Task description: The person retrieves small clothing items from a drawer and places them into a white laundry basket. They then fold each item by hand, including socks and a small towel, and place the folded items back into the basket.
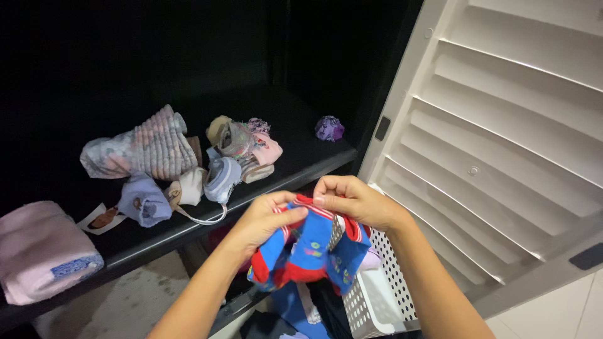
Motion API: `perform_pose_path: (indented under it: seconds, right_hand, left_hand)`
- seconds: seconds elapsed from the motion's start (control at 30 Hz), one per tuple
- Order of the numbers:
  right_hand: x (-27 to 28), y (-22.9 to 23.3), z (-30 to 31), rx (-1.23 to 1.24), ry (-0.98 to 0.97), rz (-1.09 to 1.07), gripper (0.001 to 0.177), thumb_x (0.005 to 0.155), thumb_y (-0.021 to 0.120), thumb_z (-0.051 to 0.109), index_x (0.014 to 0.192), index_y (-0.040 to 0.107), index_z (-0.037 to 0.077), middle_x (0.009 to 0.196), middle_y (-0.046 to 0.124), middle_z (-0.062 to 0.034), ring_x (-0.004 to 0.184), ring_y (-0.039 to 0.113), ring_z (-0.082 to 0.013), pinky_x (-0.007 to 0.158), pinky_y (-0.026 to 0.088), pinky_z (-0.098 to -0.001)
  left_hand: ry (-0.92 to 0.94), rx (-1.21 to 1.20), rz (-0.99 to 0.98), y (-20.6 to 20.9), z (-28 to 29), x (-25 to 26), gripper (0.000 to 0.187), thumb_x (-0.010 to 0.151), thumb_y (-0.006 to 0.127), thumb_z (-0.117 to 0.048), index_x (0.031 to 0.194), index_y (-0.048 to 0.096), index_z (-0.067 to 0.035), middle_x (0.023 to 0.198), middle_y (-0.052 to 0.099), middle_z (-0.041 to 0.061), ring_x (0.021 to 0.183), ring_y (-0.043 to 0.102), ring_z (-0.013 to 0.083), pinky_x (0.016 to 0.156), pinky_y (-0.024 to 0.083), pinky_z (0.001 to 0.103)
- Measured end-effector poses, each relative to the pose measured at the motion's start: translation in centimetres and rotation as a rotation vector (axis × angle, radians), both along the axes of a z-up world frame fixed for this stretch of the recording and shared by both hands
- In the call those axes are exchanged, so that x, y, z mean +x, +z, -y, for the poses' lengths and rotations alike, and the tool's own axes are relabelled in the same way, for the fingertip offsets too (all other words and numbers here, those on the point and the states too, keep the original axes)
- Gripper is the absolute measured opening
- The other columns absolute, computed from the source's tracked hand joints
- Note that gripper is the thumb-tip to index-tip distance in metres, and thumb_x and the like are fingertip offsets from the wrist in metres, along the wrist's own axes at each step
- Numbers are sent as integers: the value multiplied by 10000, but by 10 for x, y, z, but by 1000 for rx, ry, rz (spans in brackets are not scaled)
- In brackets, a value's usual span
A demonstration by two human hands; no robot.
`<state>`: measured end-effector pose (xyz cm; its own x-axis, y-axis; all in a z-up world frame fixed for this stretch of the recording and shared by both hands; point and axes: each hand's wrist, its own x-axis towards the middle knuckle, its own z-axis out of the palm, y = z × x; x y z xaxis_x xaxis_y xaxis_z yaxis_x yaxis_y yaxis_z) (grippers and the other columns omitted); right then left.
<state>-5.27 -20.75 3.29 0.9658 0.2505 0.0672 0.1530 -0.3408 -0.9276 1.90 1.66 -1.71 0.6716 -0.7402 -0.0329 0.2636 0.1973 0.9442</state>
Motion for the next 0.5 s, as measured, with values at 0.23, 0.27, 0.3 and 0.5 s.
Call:
perform_pose_path:
  seconds: [0.23,0.27,0.3,0.5]
  right_hand:
    - [-3,13,-13,-222,-70,16,230,820,811,258,951,730,86,703,646,63,634,551,-36,546,437,-221]
    - [-5,16,-16,-314,-88,11,237,796,824,271,943,749,100,715,671,70,639,570,-34,538,449,-223]
    - [-7,19,-16,-369,-100,20,252,792,837,273,906,732,75,738,659,58,634,590,-50,536,466,-236]
    - [-12,26,-4,-294,-172,-44,223,866,783,226,918,714,21,735,679,-48,629,642,-114,561,506,-278]
  left_hand:
    - [66,-100,187,-13,10,0,172,861,747,-23,1012,664,-22,886,739,42,736,664,51,624,505,196]
    - [75,-96,198,-14,11,-1,178,859,750,-21,1016,667,-17,885,737,42,729,653,54,618,495,198]
    - [83,-92,210,-13,11,-2,183,858,753,-18,1021,669,-13,883,735,42,723,642,57,612,484,200]
    - [6,-43,186,-1,12,-12,415,746,786,-16,1130,644,-77,939,761,0,783,717,43,696,575,208]
